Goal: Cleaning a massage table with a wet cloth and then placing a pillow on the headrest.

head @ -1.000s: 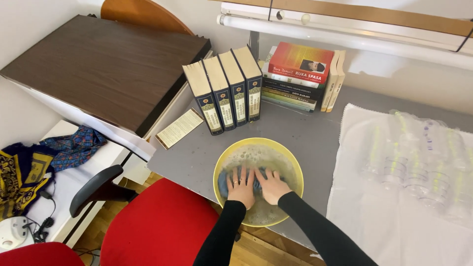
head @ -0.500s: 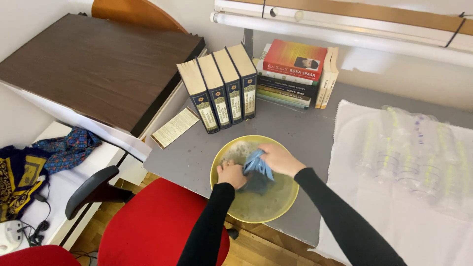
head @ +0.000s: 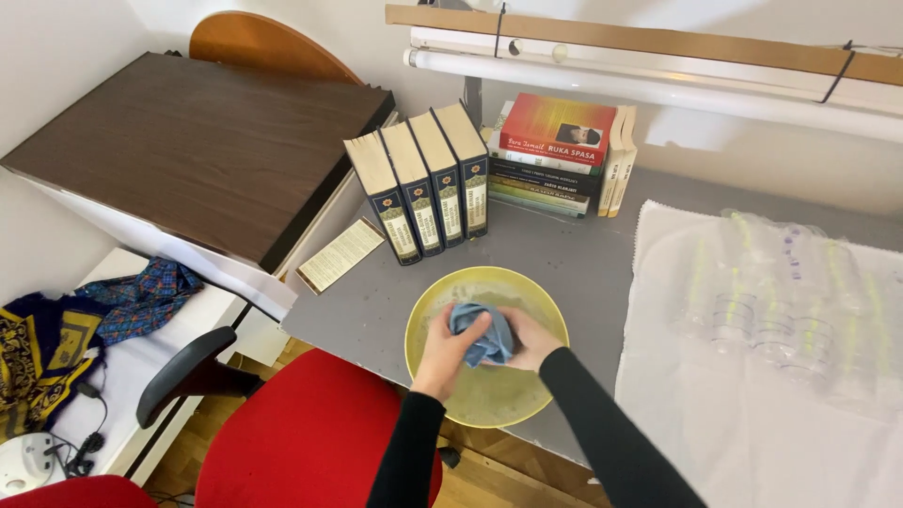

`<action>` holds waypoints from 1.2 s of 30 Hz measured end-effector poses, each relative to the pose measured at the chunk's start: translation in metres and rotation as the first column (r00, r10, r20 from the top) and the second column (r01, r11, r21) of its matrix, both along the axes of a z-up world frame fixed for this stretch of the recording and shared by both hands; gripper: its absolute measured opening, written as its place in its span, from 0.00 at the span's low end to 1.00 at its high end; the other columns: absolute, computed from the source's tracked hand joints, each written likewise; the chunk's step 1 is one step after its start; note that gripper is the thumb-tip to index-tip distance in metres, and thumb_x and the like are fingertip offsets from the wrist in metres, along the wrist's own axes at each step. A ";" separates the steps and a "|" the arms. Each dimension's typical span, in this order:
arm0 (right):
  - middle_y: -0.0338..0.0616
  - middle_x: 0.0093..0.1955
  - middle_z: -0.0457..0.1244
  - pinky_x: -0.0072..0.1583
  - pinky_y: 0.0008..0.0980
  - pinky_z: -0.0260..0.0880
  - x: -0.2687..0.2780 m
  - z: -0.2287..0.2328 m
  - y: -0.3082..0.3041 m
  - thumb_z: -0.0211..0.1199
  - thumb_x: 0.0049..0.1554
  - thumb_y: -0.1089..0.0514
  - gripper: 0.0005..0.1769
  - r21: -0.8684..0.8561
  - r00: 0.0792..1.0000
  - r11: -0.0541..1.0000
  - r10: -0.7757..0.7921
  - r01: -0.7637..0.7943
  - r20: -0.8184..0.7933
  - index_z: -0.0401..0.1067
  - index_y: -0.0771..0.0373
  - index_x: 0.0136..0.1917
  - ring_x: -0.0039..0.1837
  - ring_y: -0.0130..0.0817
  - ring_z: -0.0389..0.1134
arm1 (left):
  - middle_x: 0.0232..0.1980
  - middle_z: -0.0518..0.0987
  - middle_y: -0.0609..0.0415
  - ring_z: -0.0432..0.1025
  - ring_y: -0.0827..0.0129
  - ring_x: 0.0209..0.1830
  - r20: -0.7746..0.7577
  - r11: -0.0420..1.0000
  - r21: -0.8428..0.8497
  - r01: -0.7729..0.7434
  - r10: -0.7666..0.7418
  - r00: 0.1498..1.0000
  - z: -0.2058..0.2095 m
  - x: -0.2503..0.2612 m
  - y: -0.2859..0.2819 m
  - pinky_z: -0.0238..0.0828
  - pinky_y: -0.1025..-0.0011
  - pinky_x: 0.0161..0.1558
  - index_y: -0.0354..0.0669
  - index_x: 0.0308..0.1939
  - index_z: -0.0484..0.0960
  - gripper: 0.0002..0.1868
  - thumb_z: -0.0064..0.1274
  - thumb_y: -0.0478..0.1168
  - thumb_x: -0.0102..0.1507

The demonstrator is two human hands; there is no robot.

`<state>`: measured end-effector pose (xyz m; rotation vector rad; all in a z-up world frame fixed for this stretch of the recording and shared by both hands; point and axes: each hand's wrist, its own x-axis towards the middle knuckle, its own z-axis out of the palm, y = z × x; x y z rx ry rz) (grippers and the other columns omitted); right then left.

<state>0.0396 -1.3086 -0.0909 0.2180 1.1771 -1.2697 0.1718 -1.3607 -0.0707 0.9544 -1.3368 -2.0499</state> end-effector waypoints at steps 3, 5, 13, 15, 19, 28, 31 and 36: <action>0.47 0.50 0.63 0.49 0.50 0.77 -0.009 -0.070 -0.009 0.69 0.58 0.52 0.20 0.012 0.968 0.972 -0.235 0.235 0.085 0.70 0.65 0.58 0.52 0.53 0.70 | 0.40 0.81 0.57 0.72 0.74 0.41 -0.057 0.953 0.040 -0.300 0.302 0.952 -0.032 -0.009 0.003 0.73 0.75 0.47 0.42 0.44 0.83 0.15 0.72 0.41 0.59; 0.44 0.55 0.58 0.51 0.45 0.74 0.007 -0.031 0.004 0.64 0.61 0.49 0.24 0.023 0.969 0.970 -0.242 0.241 0.046 0.64 0.63 0.64 0.58 0.46 0.66 | 0.38 0.80 0.60 0.70 0.77 0.40 -0.027 0.908 -0.007 -0.419 0.418 0.908 -0.056 -0.013 -0.008 0.72 0.78 0.47 0.45 0.43 0.83 0.13 0.70 0.42 0.61; 0.42 0.36 0.62 0.46 0.54 0.77 0.010 0.004 0.009 0.79 0.50 0.53 0.21 -0.126 0.992 0.986 -0.100 0.109 0.072 0.72 0.62 0.50 0.41 0.48 0.72 | 0.75 0.63 0.38 0.61 0.47 0.75 -0.046 0.929 0.369 -0.016 0.036 0.998 -0.050 -0.039 -0.014 0.55 0.50 0.75 0.48 0.77 0.58 0.52 0.61 0.70 0.59; 0.45 0.35 0.63 0.43 0.56 0.75 0.006 0.006 0.010 0.78 0.50 0.58 0.19 -0.132 0.996 0.991 -0.019 0.030 0.088 0.71 0.65 0.48 0.40 0.53 0.72 | 0.72 0.70 0.43 0.65 0.49 0.72 -0.090 0.898 0.433 0.084 -0.049 0.995 -0.050 -0.042 -0.018 0.58 0.53 0.73 0.46 0.74 0.67 0.48 0.60 0.71 0.60; 0.43 0.33 0.65 0.51 0.66 0.75 -0.003 0.000 0.011 0.78 0.48 0.65 0.19 -0.135 0.975 0.967 0.221 -0.215 0.033 0.70 0.63 0.49 0.40 0.48 0.72 | 0.80 0.55 0.35 0.56 0.45 0.79 -0.027 0.936 0.319 0.146 -0.144 0.989 0.015 -0.034 -0.008 0.54 0.52 0.77 0.41 0.82 0.49 0.61 0.73 0.51 0.56; 0.50 0.44 0.71 0.35 0.36 0.77 -0.020 -0.044 0.005 0.77 0.46 0.67 0.20 -0.148 0.927 0.916 0.373 -0.373 -0.026 0.75 0.64 0.51 0.49 0.56 0.76 | 0.37 0.81 0.43 0.78 0.63 0.37 -0.263 0.968 0.174 0.178 -0.128 0.956 -0.034 -0.041 -0.034 0.80 0.63 0.48 0.48 0.63 0.73 0.24 0.62 0.33 0.64; 0.49 0.40 0.69 0.25 0.20 0.65 -0.021 -0.066 0.002 0.77 0.45 0.69 0.18 -0.158 0.929 0.916 0.357 -0.369 -0.097 0.73 0.64 0.46 0.40 0.48 0.74 | 0.28 0.75 0.48 0.74 0.68 0.26 -0.244 0.963 0.249 0.099 -0.036 0.969 -0.040 -0.047 -0.035 0.82 0.65 0.40 0.44 0.64 0.77 0.22 0.61 0.35 0.65; 0.48 0.31 0.65 0.19 0.16 0.49 -0.015 -0.087 -0.006 0.78 0.39 0.69 0.23 -0.089 0.872 0.894 0.400 -0.439 -0.281 0.67 0.62 0.43 0.27 0.36 0.65 | 0.23 0.69 0.53 0.70 0.70 0.18 -0.106 0.925 0.380 -0.016 0.060 0.993 -0.065 -0.057 -0.045 0.80 0.66 0.28 0.31 0.47 0.83 0.19 0.65 0.46 0.64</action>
